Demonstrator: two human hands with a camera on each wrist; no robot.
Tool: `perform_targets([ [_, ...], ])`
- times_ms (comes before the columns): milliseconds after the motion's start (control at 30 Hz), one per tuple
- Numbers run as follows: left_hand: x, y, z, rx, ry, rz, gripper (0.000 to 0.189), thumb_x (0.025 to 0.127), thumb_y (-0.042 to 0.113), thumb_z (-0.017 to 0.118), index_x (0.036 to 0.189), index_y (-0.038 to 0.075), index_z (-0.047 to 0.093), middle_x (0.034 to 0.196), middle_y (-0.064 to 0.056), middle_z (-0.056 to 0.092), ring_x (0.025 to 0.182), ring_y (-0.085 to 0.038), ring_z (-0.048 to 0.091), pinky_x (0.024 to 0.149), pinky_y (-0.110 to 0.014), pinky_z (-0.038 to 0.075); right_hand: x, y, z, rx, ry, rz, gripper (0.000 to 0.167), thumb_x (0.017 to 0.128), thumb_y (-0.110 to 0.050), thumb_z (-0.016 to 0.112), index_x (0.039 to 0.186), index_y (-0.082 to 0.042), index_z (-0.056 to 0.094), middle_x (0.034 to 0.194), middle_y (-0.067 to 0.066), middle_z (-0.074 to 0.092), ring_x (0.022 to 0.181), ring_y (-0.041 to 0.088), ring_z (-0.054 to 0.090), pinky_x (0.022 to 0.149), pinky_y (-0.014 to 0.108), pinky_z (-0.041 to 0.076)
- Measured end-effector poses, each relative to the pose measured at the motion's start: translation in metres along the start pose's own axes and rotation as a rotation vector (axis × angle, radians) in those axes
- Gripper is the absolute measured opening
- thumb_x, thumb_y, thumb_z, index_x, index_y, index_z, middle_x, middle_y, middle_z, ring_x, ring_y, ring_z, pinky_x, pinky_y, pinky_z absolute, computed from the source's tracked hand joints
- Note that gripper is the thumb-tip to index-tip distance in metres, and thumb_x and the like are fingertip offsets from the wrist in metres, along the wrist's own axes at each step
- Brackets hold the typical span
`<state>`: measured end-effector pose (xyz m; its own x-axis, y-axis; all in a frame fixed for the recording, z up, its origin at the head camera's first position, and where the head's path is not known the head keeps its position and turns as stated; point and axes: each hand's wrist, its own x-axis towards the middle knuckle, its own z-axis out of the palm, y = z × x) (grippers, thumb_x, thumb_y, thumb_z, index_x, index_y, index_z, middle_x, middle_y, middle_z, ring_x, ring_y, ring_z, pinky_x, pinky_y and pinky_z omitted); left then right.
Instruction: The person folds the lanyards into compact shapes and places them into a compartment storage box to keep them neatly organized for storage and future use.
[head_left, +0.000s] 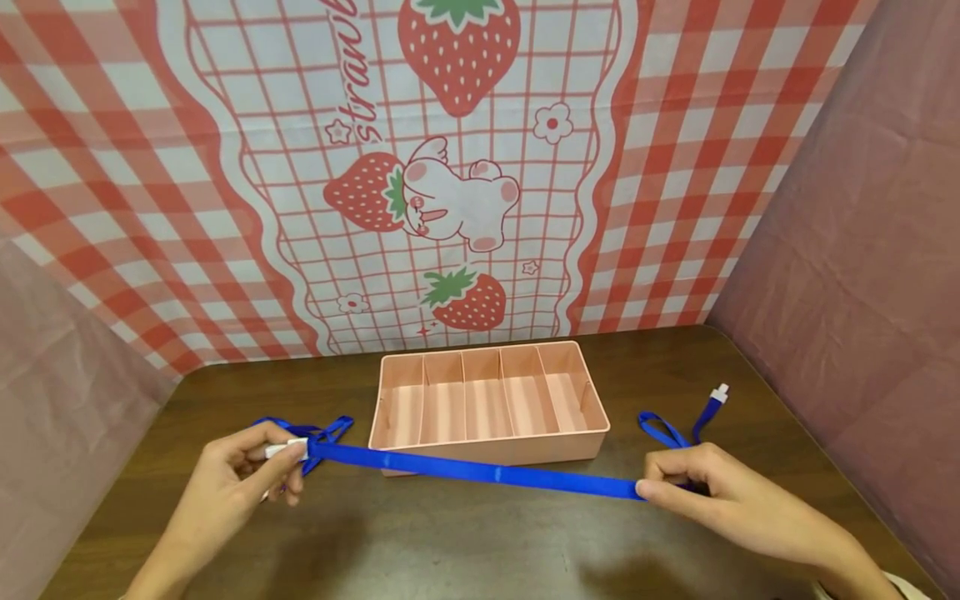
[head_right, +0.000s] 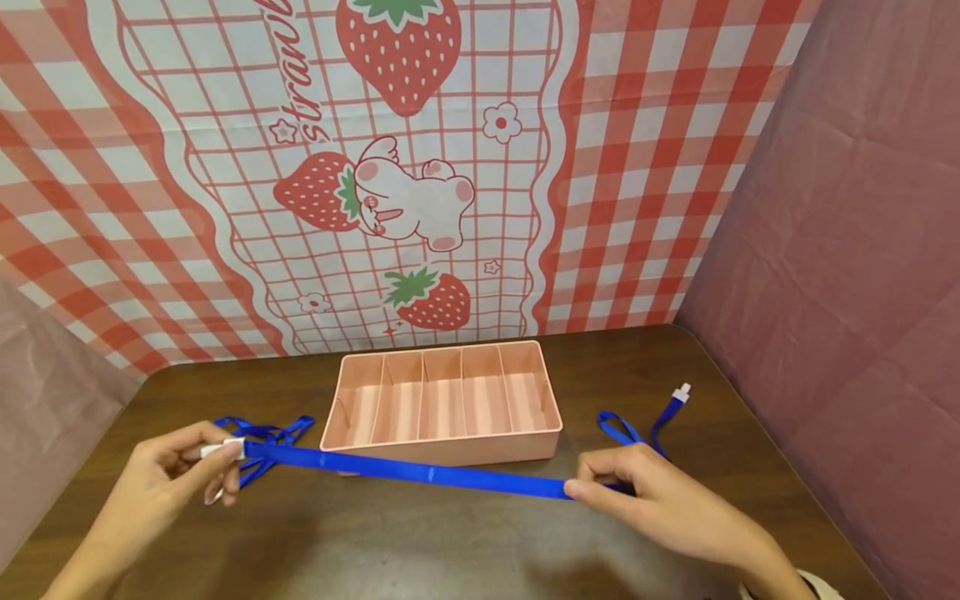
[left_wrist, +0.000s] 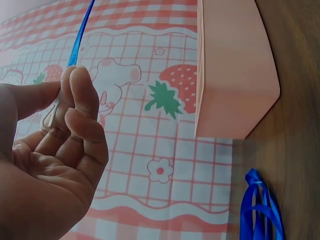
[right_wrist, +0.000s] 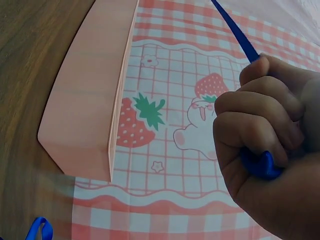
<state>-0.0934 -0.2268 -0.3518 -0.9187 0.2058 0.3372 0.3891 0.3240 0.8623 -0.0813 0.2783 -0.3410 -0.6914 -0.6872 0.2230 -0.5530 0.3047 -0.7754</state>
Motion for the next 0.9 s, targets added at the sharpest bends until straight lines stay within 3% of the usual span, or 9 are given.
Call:
perform_targets([
  [133, 0.000, 0.000, -0.003, 0.033, -0.007, -0.032, 0.010, 0.099, 0.005, 0.059, 0.091, 0.007, 0.063, 0.064, -0.006, 0.065, 0.053, -0.021, 0.065, 0.046, -0.031, 0.050, 0.000, 0.001, 0.001, 0.005, -0.013, -0.012, 0.027, 0.099, 0.002, 0.056, 0.082, -0.020, 0.055, 0.069, -0.004, 0.035, 0.067, -0.007, 0.035, 0.049, 0.026, 0.034],
  [467, 0.001, 0.000, -0.007, 0.049, -0.005, -0.024, 0.011, 0.100, 0.003, 0.058, 0.090, 0.008, 0.063, 0.063, -0.006, 0.064, 0.052, -0.021, 0.064, 0.044, -0.031, 0.048, -0.002, 0.001, -0.006, 0.000, -0.013, -0.005, 0.029, 0.098, 0.002, 0.056, 0.083, -0.022, 0.058, 0.070, -0.005, 0.042, 0.066, 0.000, 0.042, 0.052, 0.025, 0.040],
  [733, 0.001, -0.002, -0.013, 0.047, 0.007, -0.036, 0.010, 0.100, 0.004, 0.058, 0.091, 0.003, 0.062, 0.064, -0.008, 0.064, 0.052, -0.023, 0.062, 0.044, -0.031, 0.047, -0.006, 0.006, -0.019, 0.084, -0.068, 0.069, 0.033, 0.102, 0.007, 0.043, 0.104, -0.016, 0.066, 0.061, 0.002, 0.043, 0.053, 0.000, 0.041, 0.041, 0.024, 0.038],
  [900, 0.001, -0.008, -0.017, 0.035, 0.025, -0.073, 0.008, 0.099, 0.004, 0.059, 0.093, -0.001, 0.062, 0.064, -0.011, 0.063, 0.052, -0.025, 0.061, 0.046, -0.031, 0.049, -0.006, 0.012, -0.024, 0.075, -0.083, 0.058, 0.034, 0.101, 0.008, 0.044, 0.108, -0.014, 0.069, 0.060, 0.002, 0.046, 0.053, 0.001, 0.042, 0.042, 0.023, 0.038],
])
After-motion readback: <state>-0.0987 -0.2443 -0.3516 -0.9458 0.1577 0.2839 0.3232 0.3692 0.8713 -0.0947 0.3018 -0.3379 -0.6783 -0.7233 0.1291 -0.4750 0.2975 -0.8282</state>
